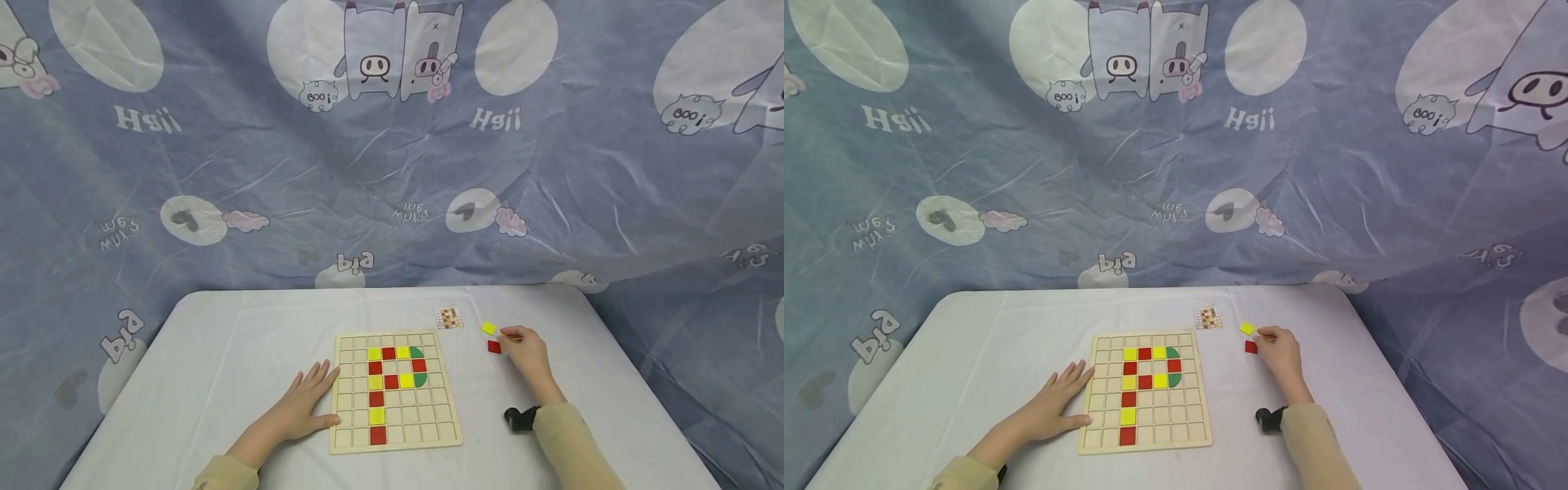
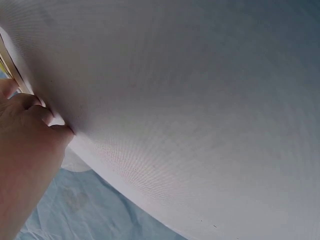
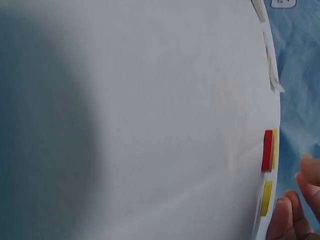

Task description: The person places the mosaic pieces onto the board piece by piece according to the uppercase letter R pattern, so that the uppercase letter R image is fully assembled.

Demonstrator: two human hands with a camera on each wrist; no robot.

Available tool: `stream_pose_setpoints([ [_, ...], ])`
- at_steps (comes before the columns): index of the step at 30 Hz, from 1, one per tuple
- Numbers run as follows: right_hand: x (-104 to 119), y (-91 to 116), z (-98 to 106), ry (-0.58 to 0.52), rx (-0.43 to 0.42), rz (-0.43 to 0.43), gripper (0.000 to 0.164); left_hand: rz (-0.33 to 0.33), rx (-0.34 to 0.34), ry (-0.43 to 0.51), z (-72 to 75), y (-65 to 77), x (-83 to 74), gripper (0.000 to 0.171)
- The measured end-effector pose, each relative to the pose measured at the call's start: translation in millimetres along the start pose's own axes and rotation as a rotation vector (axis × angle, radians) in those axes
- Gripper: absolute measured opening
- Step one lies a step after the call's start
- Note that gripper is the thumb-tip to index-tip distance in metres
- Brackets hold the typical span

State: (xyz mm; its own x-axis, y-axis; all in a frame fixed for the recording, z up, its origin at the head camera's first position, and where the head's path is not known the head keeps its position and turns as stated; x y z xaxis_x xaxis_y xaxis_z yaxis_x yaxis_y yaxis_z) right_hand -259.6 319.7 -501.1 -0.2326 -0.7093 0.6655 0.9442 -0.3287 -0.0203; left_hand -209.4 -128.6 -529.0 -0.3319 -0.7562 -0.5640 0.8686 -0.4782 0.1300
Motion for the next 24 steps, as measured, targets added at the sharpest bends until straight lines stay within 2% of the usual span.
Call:
stream_pose_setpoints([
  [7, -10, -11, 0, 0.147, 0.035, -0.026, 0.044, -0.011, -0.005, 0.009, 0.5, 2.0, -1.2, 0.093],
  [11, -14, -14, 0, 0.195, 0.047, -0.01, 0.041, -0.017, -0.001, 0.016, 0.5, 2.2, -2.0, 0.093],
  [16, -16, -16, -1, 0.195, 0.041, -0.014, 0.034, -0.009, 0.0, -0.002, -0.3, 1.4, -0.7, 0.094],
  [24, -18, -18, 1, 0.147, 0.064, -0.078, 0.035, -0.011, -0.018, -0.006, 0.2, 1.1, 1.2, 0.094],
])
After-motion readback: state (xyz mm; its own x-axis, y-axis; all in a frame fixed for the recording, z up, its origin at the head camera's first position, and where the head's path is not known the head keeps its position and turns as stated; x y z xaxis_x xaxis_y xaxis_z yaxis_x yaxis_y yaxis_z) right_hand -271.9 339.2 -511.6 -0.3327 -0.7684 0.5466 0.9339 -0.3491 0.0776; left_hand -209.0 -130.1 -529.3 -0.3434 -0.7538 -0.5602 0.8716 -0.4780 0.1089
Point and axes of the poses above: each hand's wrist, its own y-axis away from the middle knuckle, its own z-axis out of the back of the hand, x = y × z, the point moved 3 cm from there along -y, towards the middle knuckle, and after that the axes turned 3 degrees about y, right-handed, at the moved point
